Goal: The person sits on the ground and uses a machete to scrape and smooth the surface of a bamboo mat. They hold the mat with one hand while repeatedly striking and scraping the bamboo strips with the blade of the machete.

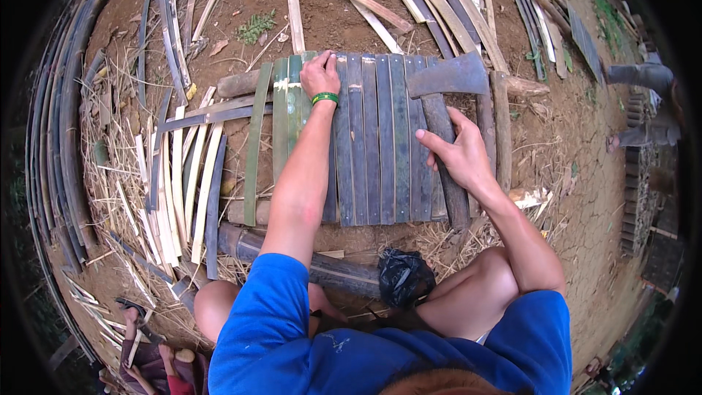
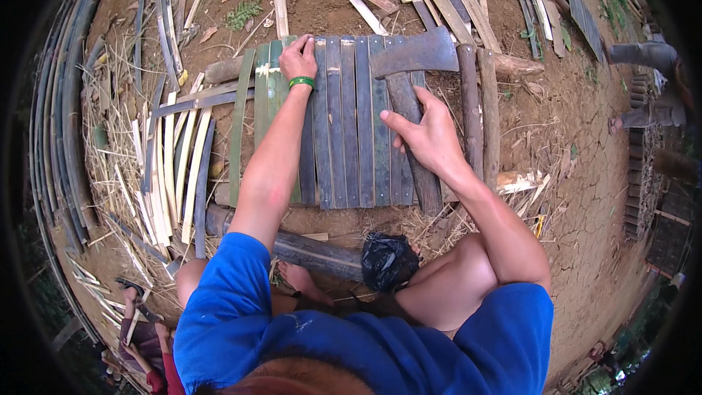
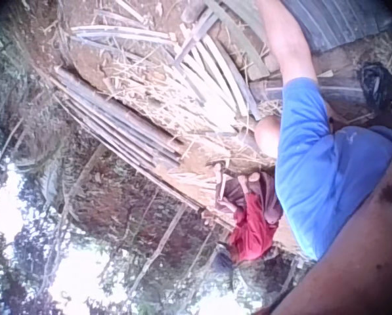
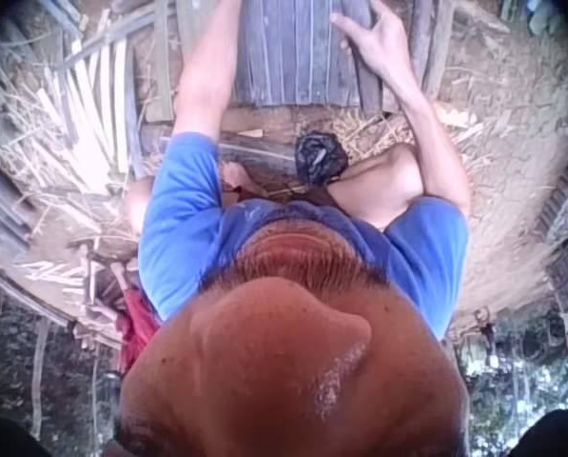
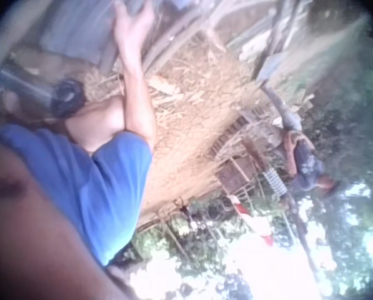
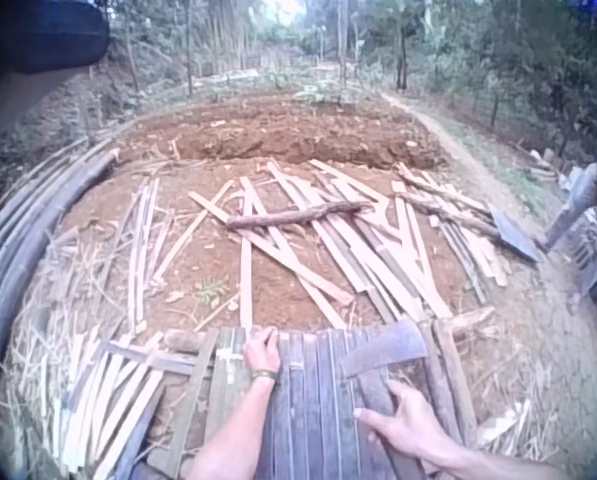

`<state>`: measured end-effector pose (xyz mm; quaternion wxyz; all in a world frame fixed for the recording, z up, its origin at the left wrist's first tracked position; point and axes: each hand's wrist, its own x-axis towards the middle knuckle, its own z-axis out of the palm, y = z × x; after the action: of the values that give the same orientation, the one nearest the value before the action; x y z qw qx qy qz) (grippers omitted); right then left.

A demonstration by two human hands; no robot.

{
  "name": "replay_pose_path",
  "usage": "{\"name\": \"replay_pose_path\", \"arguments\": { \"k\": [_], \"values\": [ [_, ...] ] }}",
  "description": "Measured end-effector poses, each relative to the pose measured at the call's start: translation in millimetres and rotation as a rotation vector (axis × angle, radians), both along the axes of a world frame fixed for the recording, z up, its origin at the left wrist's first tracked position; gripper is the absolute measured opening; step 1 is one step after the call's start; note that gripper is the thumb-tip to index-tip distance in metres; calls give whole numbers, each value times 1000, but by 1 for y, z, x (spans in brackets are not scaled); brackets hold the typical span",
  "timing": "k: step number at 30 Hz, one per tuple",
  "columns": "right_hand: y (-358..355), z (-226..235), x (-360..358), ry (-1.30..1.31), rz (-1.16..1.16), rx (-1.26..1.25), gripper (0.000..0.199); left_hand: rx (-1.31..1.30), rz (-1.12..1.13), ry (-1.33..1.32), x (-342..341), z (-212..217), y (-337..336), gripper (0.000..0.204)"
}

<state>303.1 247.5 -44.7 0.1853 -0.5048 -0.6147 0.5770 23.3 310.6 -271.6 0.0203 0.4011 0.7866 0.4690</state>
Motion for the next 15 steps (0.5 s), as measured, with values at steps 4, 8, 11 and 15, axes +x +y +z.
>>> {"name": "replay_pose_path", "arguments": {
  "k": [4, 8, 11, 15],
  "values": [
    [10, -9, -3, 11, 7, 22, 37, 60, -49, 31, -1, -1, 0, 18],
    [20, -17, -14, -59, 38, 59, 37, 50, -61, 90, -3, -4, 0, 17],
    [45, -36, -29, -149, 64, 202, 42, 43, -75, 101, -1, -5, 1, 16],
    [83, -63, -64, -257, 119, 478, 48, 70, -86, 87, -3, -7, 1, 15]
  ]
}}
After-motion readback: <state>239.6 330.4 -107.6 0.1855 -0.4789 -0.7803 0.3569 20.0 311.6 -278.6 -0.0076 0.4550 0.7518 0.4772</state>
